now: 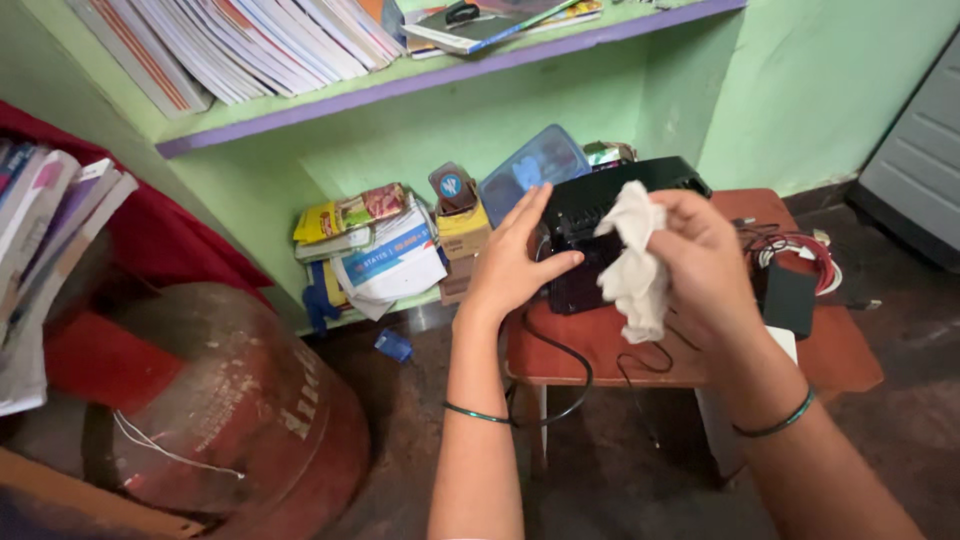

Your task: The person wipes a black electronic device with a white cloth, cleaning its top, sides, and vented areas. They then wipe a black power adapter and a connected cable. The device and accessories remain on a small table throughout.

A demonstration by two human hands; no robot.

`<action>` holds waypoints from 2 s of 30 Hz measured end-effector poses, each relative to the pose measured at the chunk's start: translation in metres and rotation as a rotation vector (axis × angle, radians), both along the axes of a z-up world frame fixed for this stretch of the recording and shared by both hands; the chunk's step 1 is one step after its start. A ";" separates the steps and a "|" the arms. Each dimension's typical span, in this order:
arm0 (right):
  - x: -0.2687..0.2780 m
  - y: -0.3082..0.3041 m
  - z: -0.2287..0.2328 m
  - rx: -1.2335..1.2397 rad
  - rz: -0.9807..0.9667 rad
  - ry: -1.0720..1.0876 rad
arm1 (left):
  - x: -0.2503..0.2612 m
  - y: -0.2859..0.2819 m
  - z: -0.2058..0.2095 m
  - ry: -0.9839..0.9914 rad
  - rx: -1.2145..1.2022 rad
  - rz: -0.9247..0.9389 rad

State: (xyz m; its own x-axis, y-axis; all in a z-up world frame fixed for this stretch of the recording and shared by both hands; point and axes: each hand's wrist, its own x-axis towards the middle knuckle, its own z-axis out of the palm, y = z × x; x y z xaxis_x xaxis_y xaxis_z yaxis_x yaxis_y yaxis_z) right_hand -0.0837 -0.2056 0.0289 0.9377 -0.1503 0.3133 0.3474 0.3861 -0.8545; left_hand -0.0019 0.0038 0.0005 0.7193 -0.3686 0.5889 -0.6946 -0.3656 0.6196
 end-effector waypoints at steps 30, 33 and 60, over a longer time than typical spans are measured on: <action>-0.004 -0.053 0.012 -0.472 0.101 0.053 | -0.040 -0.019 0.052 -0.257 -0.056 0.347; -0.009 -0.057 0.021 -0.120 0.221 -0.020 | -0.049 -0.034 0.060 -0.329 0.122 0.341; -0.019 0.055 -0.037 -1.492 -0.785 -0.453 | 0.001 0.007 0.004 -0.046 0.082 0.030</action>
